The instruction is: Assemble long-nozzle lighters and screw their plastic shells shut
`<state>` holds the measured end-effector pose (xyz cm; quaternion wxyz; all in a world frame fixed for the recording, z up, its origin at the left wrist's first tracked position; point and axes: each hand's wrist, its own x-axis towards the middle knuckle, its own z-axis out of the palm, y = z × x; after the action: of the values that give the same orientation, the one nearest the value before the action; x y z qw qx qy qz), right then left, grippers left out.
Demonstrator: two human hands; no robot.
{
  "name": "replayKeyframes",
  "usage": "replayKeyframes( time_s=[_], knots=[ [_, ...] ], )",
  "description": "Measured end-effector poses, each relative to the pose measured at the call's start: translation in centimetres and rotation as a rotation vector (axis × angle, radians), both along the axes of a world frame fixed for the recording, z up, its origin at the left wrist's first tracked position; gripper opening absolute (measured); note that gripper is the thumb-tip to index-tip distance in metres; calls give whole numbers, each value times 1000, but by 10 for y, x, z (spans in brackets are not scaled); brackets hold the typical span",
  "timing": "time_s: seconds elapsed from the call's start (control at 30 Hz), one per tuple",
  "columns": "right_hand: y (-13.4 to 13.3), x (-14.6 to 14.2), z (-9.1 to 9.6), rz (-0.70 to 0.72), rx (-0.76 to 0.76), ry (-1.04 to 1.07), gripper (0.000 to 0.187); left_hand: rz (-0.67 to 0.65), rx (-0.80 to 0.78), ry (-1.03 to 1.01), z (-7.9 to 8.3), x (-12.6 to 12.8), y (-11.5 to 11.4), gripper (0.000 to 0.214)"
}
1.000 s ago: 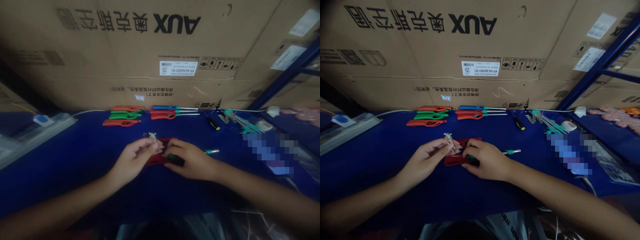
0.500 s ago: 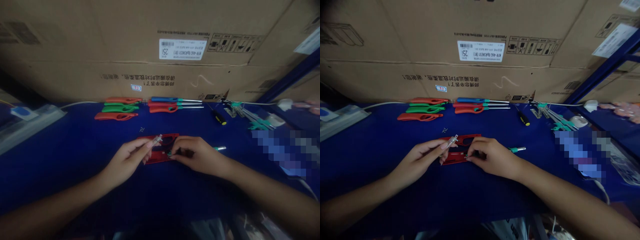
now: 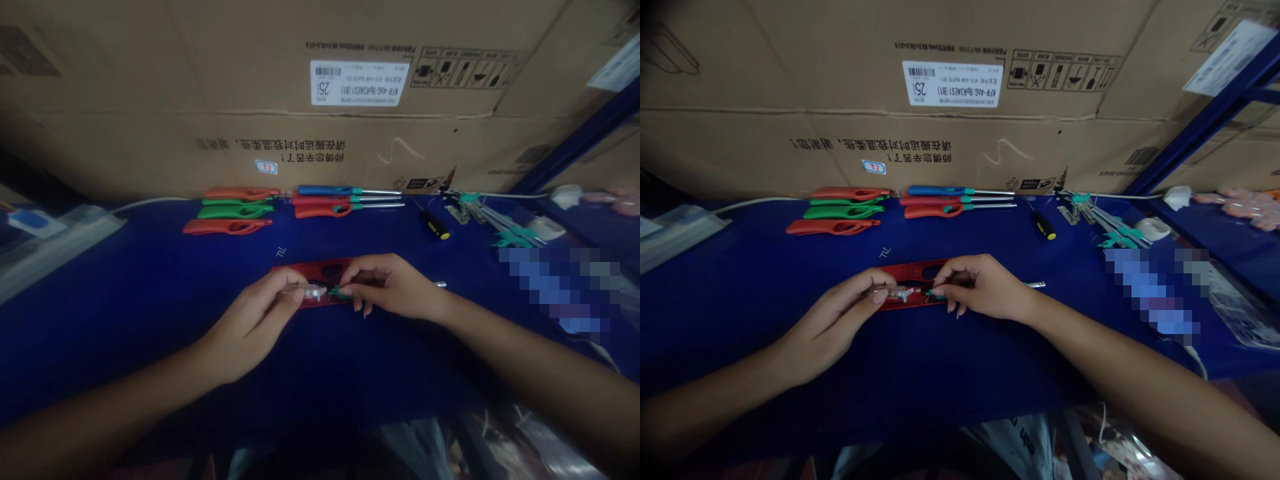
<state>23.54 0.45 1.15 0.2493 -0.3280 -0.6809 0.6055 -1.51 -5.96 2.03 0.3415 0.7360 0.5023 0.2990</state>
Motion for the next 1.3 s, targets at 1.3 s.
replayKeyframes(
  time_s=[1.3],
  knots=[
    [-5,-5,3,32,480,-7,13,-4,151,-115,-13,6,7,16]
  ],
)
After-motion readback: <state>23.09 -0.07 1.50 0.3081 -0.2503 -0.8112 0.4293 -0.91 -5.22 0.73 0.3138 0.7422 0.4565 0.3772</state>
